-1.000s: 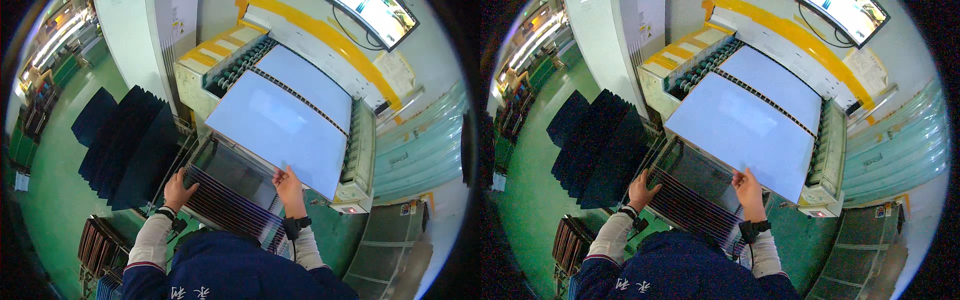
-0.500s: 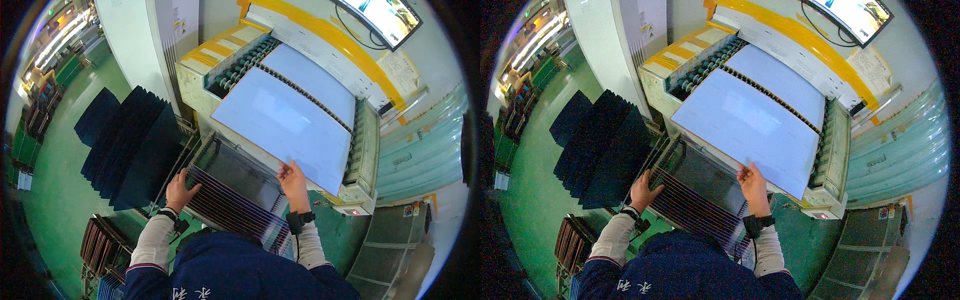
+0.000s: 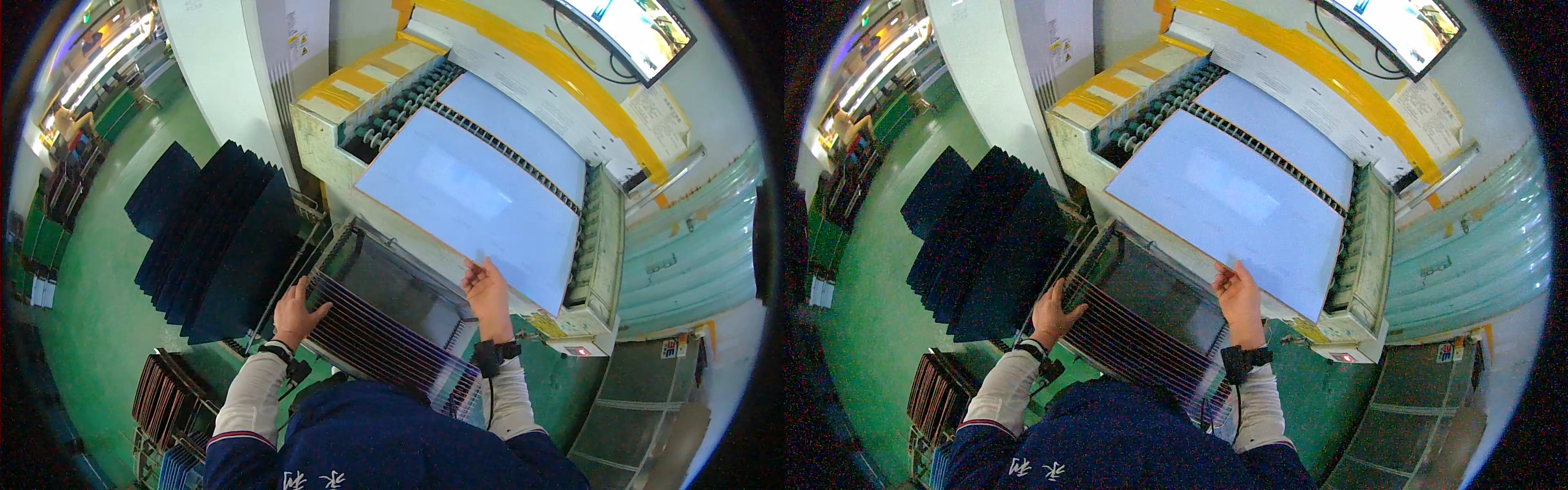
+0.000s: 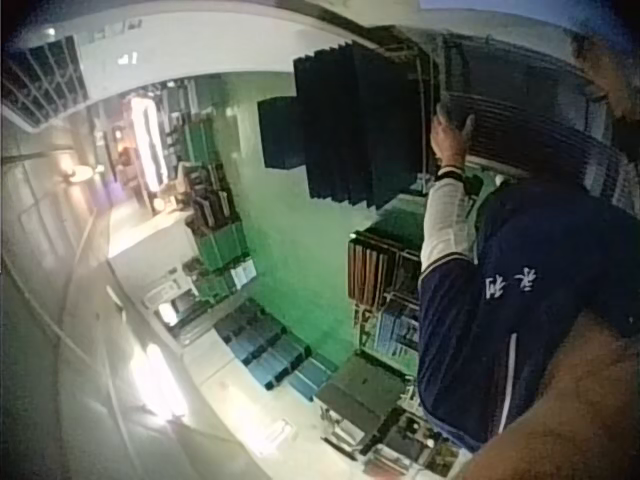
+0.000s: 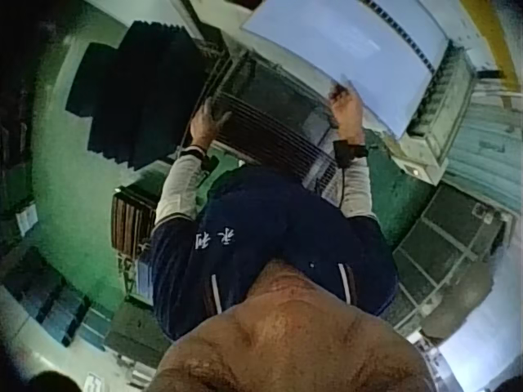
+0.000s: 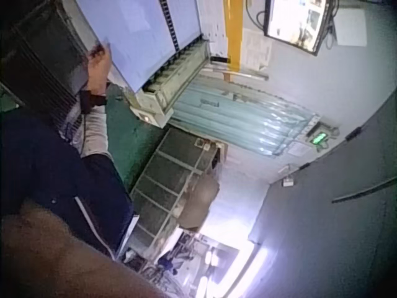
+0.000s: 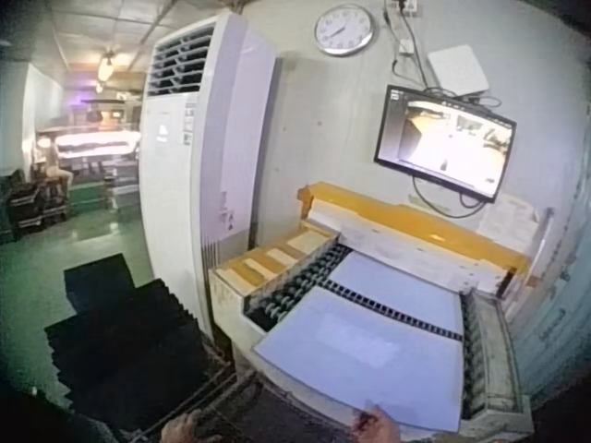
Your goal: Feeding material sheets into an industrial roller machine for processing.
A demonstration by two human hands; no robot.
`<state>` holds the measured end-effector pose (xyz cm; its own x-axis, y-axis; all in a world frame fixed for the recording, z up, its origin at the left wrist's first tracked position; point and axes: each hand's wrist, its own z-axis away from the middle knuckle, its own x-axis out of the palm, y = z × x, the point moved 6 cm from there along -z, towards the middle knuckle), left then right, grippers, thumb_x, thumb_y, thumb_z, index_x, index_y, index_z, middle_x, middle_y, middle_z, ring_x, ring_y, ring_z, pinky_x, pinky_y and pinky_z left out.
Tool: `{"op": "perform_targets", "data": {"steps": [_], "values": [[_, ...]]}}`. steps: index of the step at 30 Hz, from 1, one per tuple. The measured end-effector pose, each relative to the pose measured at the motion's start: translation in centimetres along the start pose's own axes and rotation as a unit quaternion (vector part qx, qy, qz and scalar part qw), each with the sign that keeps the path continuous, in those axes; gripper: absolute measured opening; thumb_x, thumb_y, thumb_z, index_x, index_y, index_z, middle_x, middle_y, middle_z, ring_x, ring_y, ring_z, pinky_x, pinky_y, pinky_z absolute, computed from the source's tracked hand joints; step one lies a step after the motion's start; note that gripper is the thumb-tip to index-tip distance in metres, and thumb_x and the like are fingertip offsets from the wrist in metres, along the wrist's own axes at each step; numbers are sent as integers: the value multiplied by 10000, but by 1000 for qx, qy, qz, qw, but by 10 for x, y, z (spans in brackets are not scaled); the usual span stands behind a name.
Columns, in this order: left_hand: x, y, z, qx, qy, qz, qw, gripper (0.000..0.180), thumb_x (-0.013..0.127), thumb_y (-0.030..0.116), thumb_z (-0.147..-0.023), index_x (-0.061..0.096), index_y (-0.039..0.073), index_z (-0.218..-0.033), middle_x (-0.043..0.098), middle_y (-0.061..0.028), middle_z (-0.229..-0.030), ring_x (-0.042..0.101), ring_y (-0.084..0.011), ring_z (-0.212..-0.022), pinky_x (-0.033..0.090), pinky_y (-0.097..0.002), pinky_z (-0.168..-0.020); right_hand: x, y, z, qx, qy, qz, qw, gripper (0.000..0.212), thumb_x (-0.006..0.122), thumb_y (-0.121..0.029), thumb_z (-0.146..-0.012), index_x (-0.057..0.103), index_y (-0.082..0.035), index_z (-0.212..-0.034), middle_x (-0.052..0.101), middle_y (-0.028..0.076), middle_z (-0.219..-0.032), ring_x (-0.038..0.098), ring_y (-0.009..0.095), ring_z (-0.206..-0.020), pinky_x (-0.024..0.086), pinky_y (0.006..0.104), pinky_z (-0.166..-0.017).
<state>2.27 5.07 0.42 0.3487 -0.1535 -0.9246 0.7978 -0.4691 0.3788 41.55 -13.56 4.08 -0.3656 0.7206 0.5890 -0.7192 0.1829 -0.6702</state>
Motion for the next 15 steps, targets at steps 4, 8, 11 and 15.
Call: {"op": "perform_targets", "data": {"steps": [4, 8, 11, 15], "values": [[0, 1, 0, 4, -2, 10, 1000, 909, 786, 585, -805, 498, 8, -1444, 672, -208, -1221, 664, -363, -1095, 547, -441, -928, -1, -3, -5, 5, 10, -10, 1000, 262, 673, -297, -985, 641, -66, -1105, 690, 112, -1054, 605, 190, -852, 515, 357, -784], [0, 2, 0, 10, 1, 15, 1000, 903, 787, 581, -806, 497, 12, -1444, 674, -211, -1211, 669, -365, -1081, 549, -438, -920, -2, -8, -11, -12, 6, -11, 1000, 274, 673, -296, -985, 635, -57, -1116, 686, 112, -1064, 604, 192, -851, 514, 355, -783], [-2, 3, -1, 11, 7, 23, 1000, 896, 785, 582, -807, 495, 25, -1446, 678, -208, -1192, 671, -364, -1068, 550, -438, -910, -3, -10, -16, -15, 8, -17, 1000, 309, 631, -318, -1018, 638, -34, -1141, 699, 115, -1045, 608, 202, -845, 513, 352, -792], [-3, 1, -1, -9, -20, 32, 999, 887, 784, 583, -807, 494, 47, -1451, 682, -195, -1175, 671, -359, -1065, 549, -438, -903, 3, -10, -12, -26, -17, -4, 999, 339, 634, -365, -1020, 656, -43, -1123, 698, 94, -1034, 598, 186, -838, 504, 338, -807]]}}
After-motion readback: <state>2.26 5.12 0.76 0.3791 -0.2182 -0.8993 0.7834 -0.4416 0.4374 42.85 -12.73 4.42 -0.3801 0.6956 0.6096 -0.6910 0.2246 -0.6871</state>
